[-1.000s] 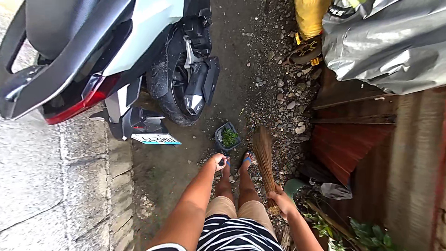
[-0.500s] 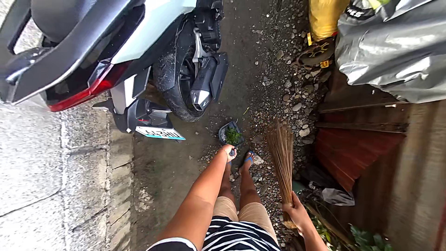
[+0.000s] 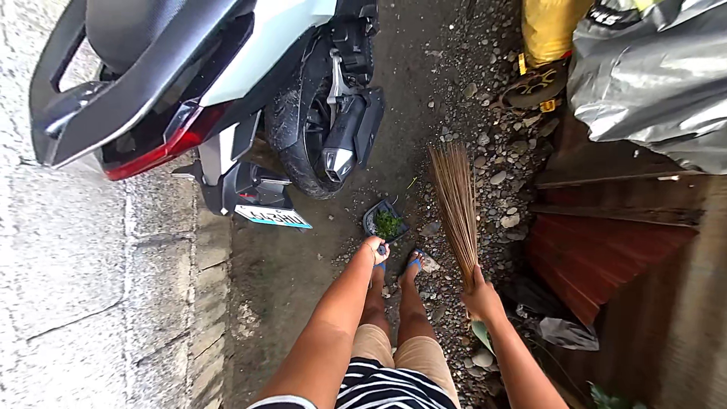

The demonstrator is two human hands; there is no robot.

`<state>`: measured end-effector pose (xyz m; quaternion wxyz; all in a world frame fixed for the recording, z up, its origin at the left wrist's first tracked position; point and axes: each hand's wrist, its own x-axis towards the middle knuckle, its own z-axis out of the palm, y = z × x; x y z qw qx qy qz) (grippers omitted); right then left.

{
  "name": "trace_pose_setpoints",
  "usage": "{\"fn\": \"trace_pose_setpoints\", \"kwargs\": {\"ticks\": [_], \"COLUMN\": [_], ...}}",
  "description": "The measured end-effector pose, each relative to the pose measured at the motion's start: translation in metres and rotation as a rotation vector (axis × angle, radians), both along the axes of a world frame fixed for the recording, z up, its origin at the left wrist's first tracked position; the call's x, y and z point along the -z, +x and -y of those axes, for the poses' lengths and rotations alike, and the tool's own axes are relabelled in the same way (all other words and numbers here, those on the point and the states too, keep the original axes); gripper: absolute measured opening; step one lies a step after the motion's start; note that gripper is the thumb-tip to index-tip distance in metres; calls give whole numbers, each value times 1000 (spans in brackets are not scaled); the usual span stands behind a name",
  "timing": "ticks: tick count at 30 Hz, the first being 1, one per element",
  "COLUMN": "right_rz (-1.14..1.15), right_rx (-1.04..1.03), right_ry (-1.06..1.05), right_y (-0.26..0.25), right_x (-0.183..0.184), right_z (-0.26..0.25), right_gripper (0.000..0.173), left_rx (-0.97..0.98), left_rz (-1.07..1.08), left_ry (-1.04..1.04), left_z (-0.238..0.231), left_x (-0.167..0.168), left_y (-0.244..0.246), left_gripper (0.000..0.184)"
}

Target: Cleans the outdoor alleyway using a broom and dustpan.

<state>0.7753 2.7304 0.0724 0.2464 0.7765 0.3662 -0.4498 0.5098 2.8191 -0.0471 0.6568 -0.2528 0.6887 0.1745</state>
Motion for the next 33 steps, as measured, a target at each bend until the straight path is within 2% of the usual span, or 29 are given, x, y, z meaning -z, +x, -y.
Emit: {"fn": "trace_pose_setpoints", "kwargs": {"ticks": [3,6,9,15,18,20,23,27,29,31,33], "right_rz": [14,-68,-104,-81,-46,-4,39,49,35,9,-7], "right_rx": [-180,-273,-306,-259,-240,-242,-266,-370,-476,-592,-683], "right_ry": [-114,-202,-247,-231,-138,-54,2,-29,-90,-150,-215], "right_y": [-3,-7,-6,37,49,52,40,-1,-21,-32,-30], "right_x": [26,20,-14,-127,-145,-131,-89,-25,1,9,-7], "right_z": [-24,-9,18,43,44,39,5,-52,-64,-58,-39], "right_gripper": [105,107,107,101,100,101,99,100,102,101,97], "left_rx": [-47,-103,-144,-176,-159,-142,-126,-140,-169,-205,-234], "left_rz": [-11,-13,-4,7,1,-13,-26,-37,-41,-50,-46], "left_ry": [-18,-21,-6,20,27,22,28,24,24,28,17], "left_z": [-10,-12,-10,5,24,37,48,51,49,44,45], "left_x": [-8,-11,-5,-1,-2,-5,-8,-6,-6,-7,-7], "left_y": [8,12,15,13,7,4,0,-12,-16,-22,-25], "left_gripper": [7,8,4,4,4,4,4,5,4,4,3]}}
